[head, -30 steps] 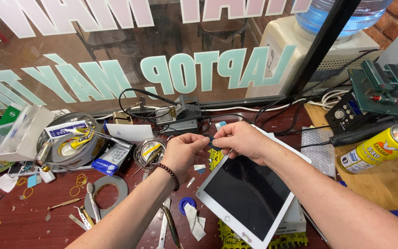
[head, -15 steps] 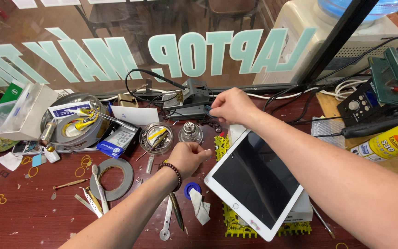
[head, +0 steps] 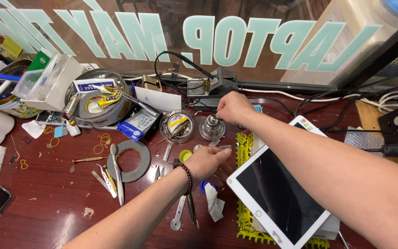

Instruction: The person pries around the edge of a white tablet's screen with a small blue plastic tool, working the bezel on multiple sides while steadying the device with the other hand. They then switch to an orange pry tool and continue working along the screen edge, repositioning the tablet on a box on the workbench.

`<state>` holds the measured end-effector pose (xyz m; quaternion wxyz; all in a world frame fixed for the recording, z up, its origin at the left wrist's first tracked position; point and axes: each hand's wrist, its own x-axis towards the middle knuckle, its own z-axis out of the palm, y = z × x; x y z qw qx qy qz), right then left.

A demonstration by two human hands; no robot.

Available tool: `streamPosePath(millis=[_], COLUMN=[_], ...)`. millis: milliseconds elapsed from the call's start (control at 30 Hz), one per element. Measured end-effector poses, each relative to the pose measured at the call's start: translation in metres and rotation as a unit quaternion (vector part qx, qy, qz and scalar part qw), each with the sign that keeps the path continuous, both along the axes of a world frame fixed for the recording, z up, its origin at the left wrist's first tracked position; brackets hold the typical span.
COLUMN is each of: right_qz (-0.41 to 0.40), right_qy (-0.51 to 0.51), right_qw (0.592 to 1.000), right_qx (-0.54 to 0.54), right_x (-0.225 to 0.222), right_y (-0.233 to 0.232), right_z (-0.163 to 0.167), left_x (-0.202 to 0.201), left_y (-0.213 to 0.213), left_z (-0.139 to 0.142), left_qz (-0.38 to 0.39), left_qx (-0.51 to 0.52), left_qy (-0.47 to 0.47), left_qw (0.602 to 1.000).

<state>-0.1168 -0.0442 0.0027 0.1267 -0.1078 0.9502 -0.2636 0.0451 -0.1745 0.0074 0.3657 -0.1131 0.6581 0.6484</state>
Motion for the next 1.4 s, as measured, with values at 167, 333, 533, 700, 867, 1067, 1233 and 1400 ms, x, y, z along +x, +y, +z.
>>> streamPosePath(millis=[167, 333, 533, 700, 867, 1067, 1233, 1400], right_qz=[-0.031, -0.054, -0.129, -0.277, -0.359, -0.396, -0.319, -0.237], right_qy=[-0.06, -0.146, -0.153, -0.067, -0.06, -0.032, 0.033, 0.069], right_qw=[0.997, 0.977, 0.923, 0.91, 0.883, 0.855, 0.887, 0.934], right_qx=[-0.026, -0.148, -0.328, -0.301, -0.295, -0.334, -0.332, -0.259], right_x=[0.001, 0.01, 0.053, 0.137, 0.2, 0.226, 0.214, 0.201], right_y=[-0.003, 0.004, 0.114, 0.262, 0.325, 0.322, 0.313, 0.301], right_z=[0.001, 0.026, 0.096, 0.121, 0.096, 0.067, 0.061, 0.064], left_x=[0.004, 0.003, -0.005, -0.006, 0.009, 0.045, 0.068, 0.082], left_y=[0.007, 0.015, 0.035, 0.064, 0.086, 0.084, 0.077, 0.065], left_z=[0.006, 0.013, 0.027, 0.034, 0.039, 0.037, 0.035, 0.039], left_qz=[-0.033, -0.059, -0.091, -0.083, -0.06, 0.004, 0.067, 0.094], left_qx=[0.049, 0.043, -0.033, 0.003, 0.046, 0.096, 0.118, 0.073], left_qy=[-0.016, 0.008, 0.101, 0.026, -0.053, -0.051, -0.034, -0.028], left_qw=[0.998, 0.997, 0.99, 0.996, 0.996, 0.994, 0.99, 0.992])
